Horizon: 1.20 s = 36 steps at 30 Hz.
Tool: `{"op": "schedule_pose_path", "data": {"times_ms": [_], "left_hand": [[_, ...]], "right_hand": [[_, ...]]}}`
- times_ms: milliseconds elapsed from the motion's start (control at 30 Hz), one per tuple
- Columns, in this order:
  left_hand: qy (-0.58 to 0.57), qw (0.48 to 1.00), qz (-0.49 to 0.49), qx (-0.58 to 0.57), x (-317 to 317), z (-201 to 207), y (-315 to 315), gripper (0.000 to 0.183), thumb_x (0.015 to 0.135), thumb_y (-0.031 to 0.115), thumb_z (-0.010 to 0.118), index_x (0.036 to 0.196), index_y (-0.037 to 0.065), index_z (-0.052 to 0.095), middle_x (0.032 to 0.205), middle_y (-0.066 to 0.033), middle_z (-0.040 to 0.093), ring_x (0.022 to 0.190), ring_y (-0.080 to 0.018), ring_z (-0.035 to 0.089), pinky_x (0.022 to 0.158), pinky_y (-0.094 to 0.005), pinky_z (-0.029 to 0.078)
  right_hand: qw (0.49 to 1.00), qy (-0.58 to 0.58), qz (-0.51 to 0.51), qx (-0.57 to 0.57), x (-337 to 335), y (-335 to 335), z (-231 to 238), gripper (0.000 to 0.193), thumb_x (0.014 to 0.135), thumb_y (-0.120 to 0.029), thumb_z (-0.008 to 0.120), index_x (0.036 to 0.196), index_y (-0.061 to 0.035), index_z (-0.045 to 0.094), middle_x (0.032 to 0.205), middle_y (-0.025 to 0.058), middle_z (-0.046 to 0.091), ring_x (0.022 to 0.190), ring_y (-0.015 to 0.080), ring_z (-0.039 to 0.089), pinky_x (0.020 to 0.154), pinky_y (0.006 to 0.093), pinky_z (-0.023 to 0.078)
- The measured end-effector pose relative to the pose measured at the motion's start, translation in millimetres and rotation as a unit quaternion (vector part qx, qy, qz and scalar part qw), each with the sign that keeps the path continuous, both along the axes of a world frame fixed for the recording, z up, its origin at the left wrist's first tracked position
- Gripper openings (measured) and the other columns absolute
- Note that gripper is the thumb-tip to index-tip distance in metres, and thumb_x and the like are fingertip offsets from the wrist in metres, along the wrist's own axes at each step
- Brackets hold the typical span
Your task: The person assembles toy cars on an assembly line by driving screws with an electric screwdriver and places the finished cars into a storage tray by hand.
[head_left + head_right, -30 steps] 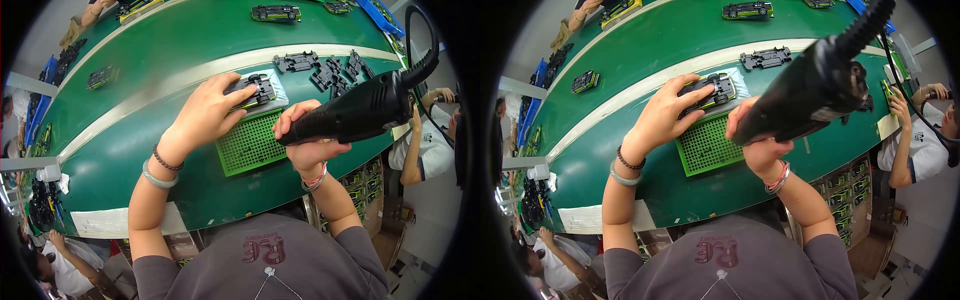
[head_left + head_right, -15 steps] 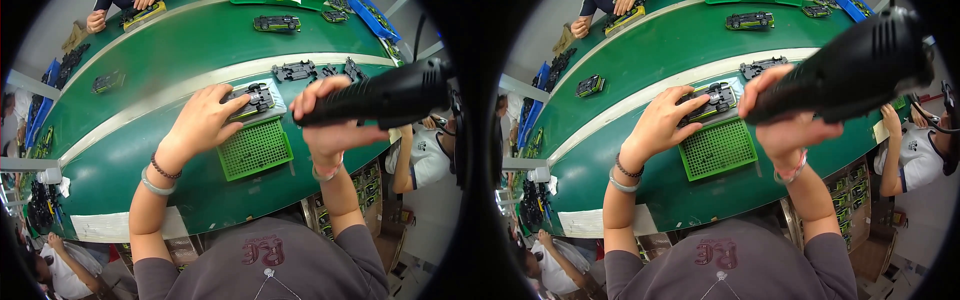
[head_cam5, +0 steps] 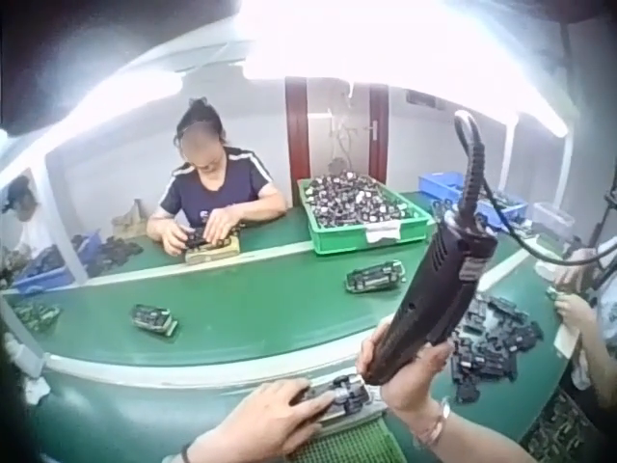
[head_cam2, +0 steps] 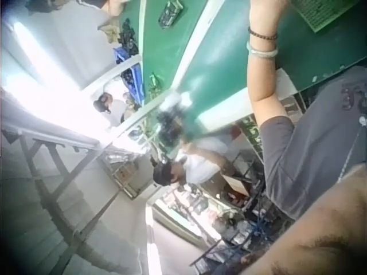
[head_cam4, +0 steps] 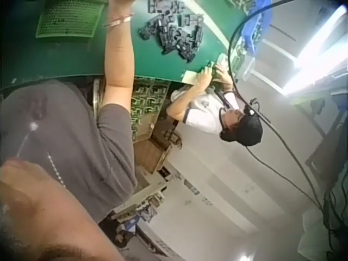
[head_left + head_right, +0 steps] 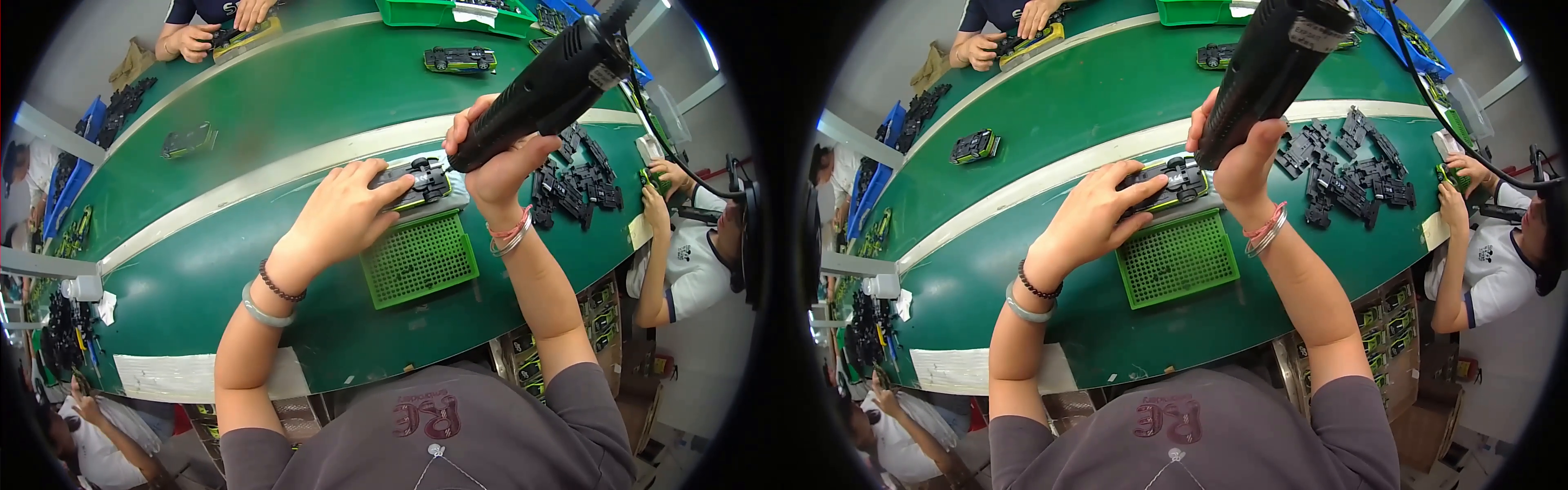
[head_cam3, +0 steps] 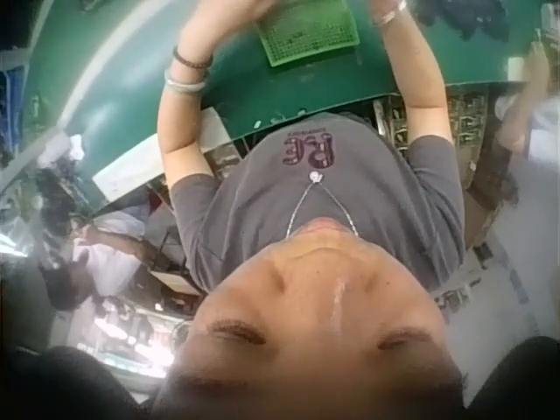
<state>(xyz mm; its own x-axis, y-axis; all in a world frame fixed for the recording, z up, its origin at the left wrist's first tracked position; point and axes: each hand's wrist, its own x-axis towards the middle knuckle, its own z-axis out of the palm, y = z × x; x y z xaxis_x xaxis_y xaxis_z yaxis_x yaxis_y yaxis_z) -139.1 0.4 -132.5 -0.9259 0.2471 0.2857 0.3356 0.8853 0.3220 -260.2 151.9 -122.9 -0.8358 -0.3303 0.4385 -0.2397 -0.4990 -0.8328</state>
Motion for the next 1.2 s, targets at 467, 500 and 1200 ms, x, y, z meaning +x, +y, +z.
{"op": "schedule_pose_path", "data": {"times_ms": [467, 500, 1200], "left_hand": [[-0.011, 1.000, -0.006, 0.009, -2, 0, -1, 0.047, 0.072, 0.014, 0.068, 0.117, 0.011, 0.054, 0.113, -0.0162, 0.051, 0.101, -0.0329, 0.051, 0.087, -0.0399, 0.043], [-0.011, 1.000, -0.005, 0.010, -2, 0, -1, 0.047, 0.072, 0.014, 0.068, 0.117, 0.011, 0.054, 0.113, -0.0162, 0.051, 0.101, -0.0329, 0.051, 0.087, -0.0399, 0.043], [-0.001, 1.000, 0.003, 0.007, -2, -5, 0, 0.047, 0.070, 0.011, 0.067, 0.116, 0.012, 0.056, 0.111, -0.0160, 0.050, 0.100, -0.0330, 0.051, 0.087, -0.0402, 0.043]], "right_hand": [[0.999, 0.003, 0.024, 0.020, -10, -11, -8, 0.081, 0.076, -0.077, 0.030, 0.074, 0.0012, 0.049, 0.052, 0.0062, 0.048, 0.044, 0.0125, 0.049, 0.042, 0.0231, 0.038], [1.000, -0.008, 0.024, 0.014, -11, -12, -9, 0.081, 0.077, -0.077, 0.029, 0.072, 0.0012, 0.049, 0.051, 0.0060, 0.048, 0.042, 0.0118, 0.048, 0.041, 0.0228, 0.038], [0.993, 0.009, 0.019, 0.115, -6, -8, -5, 0.092, 0.060, -0.090, 0.022, 0.082, -0.0037, 0.046, 0.054, 0.0058, 0.044, 0.046, 0.0171, 0.046, 0.043, 0.0260, 0.039]]}}
